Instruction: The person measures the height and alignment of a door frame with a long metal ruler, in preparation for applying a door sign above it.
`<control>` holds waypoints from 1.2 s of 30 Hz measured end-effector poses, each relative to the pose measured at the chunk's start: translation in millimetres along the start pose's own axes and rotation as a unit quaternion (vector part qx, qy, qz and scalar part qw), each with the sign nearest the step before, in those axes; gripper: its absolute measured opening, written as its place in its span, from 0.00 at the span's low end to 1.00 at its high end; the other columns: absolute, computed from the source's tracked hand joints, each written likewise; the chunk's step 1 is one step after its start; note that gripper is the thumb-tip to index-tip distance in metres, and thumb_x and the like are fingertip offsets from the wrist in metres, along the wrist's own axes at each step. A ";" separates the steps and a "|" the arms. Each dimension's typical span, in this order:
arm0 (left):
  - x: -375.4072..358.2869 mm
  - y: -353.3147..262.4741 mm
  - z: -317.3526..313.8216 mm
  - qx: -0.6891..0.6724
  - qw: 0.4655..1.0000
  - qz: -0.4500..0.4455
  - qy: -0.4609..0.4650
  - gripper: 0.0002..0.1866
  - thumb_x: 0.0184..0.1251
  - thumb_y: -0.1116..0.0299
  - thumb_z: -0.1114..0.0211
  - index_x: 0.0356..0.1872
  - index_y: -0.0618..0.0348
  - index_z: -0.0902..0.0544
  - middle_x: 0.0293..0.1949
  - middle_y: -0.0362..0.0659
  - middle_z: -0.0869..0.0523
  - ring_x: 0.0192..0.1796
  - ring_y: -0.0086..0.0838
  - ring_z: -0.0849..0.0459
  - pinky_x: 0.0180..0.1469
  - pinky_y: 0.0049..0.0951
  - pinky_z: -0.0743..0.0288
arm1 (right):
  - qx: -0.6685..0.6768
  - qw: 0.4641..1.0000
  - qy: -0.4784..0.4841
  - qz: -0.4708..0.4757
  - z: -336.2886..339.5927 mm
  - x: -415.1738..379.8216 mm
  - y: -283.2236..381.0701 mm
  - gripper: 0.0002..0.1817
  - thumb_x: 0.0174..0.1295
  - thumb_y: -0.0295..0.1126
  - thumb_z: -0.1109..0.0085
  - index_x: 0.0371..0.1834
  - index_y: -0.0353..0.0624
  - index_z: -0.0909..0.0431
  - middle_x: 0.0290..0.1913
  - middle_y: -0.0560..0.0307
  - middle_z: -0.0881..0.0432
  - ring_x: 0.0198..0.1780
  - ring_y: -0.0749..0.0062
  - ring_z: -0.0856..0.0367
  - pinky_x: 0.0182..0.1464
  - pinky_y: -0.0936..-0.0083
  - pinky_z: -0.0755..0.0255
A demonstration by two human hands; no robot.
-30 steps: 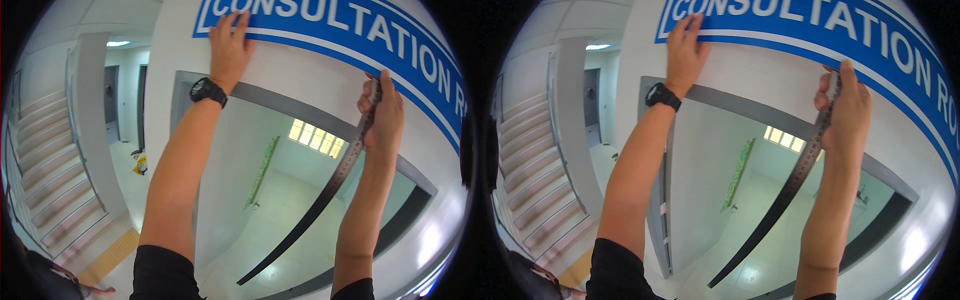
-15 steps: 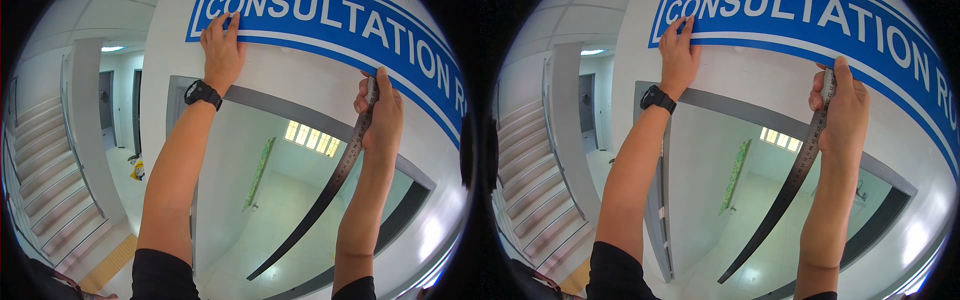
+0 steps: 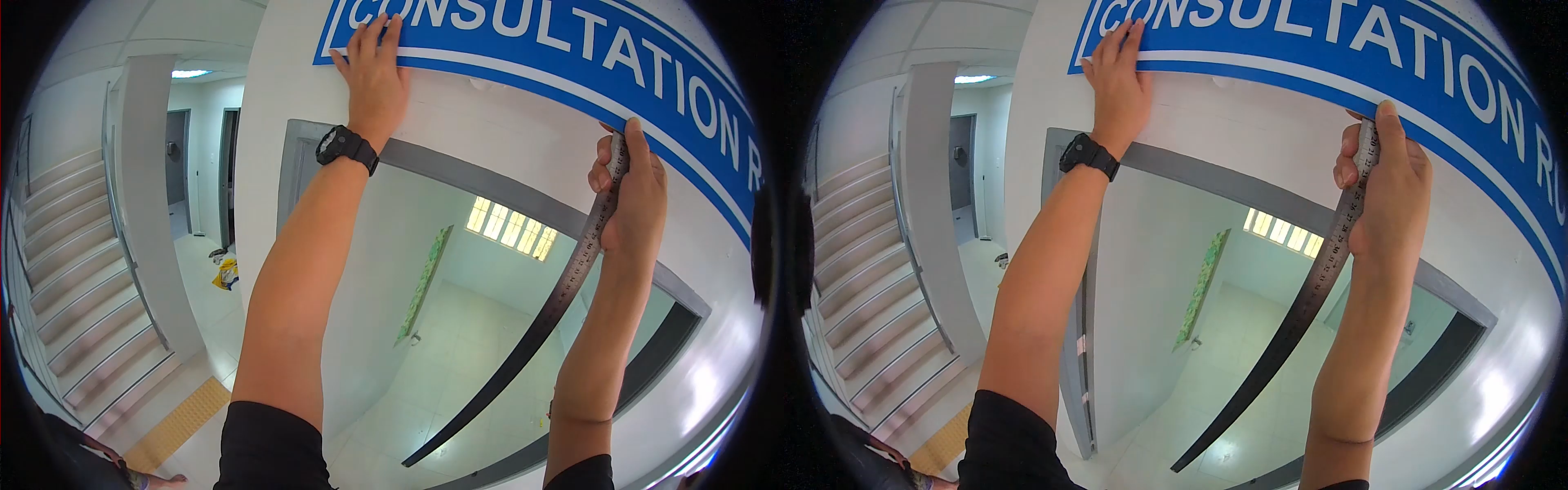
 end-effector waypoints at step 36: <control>7.3 5.1 -1.4 0.058 0.993 0.099 0.010 0.41 0.67 0.77 0.34 0.79 0.33 0.32 0.78 0.43 0.32 0.81 0.51 0.40 0.77 0.77 0.56 | 0.043 0.999 0.012 0.000 -6.4 -10.0 11.7 0.21 0.81 0.42 0.48 0.27 0.43 0.25 0.22 0.59 0.23 0.19 0.81 0.33 0.24 0.80 0.40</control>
Point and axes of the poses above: each hand's wrist, its own x-axis towards the middle knuckle, its own z-axis out of the back of the hand, y = z × x, the point moved 3 cm from there along x, towards the middle knuckle
